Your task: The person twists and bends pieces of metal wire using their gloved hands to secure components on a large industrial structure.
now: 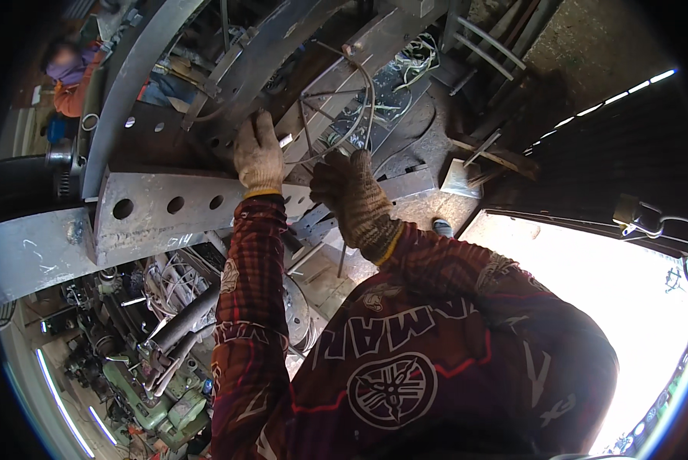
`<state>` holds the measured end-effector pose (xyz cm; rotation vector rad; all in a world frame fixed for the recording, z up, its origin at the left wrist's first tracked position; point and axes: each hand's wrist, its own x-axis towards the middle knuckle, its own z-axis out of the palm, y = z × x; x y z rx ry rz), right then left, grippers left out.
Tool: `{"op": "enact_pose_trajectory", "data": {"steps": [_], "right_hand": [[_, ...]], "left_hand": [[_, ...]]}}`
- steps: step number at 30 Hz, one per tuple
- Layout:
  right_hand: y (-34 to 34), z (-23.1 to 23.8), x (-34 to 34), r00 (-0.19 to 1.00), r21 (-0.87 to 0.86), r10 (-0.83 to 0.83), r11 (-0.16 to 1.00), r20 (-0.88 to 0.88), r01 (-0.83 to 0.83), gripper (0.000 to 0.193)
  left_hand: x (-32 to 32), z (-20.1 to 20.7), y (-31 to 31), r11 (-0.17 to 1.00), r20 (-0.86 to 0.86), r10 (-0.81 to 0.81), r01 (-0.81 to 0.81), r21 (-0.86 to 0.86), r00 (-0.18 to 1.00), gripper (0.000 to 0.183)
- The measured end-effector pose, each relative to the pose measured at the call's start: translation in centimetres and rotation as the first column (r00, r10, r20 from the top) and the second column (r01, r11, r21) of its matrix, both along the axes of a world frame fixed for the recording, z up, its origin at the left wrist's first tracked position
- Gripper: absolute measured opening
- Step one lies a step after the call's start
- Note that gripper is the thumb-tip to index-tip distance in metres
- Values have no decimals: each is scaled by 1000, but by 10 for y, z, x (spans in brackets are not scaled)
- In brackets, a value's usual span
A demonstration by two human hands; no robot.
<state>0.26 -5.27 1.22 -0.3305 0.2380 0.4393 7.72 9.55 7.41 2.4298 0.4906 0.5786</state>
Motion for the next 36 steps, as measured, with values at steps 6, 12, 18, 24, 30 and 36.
{"op": "enact_pose_trajectory", "data": {"steps": [6,12,18,24,30,36], "right_hand": [[-41,26,-4,966,-319,260,915,5,-245,86],[-50,32,8,963,-491,258,831,-75,-261,70],[-39,34,6,973,-496,212,837,-91,-229,66],[-47,50,5,970,-577,224,781,-98,-239,65],[-48,40,7,968,-538,244,809,-60,-237,66],[-36,37,3,987,-466,128,871,-97,-159,64]], "left_hand": [[2,-11,11,1000,39,-11,10,29,999,48],[3,-10,5,1000,53,4,-3,-12,999,45],[2,-12,8,1000,74,6,-6,1,997,44],[2,-15,12,1000,69,-7,7,-11,998,51],[4,-17,11,1000,92,-20,18,20,996,48],[2,-14,10,1000,47,-7,6,29,999,49]]}}
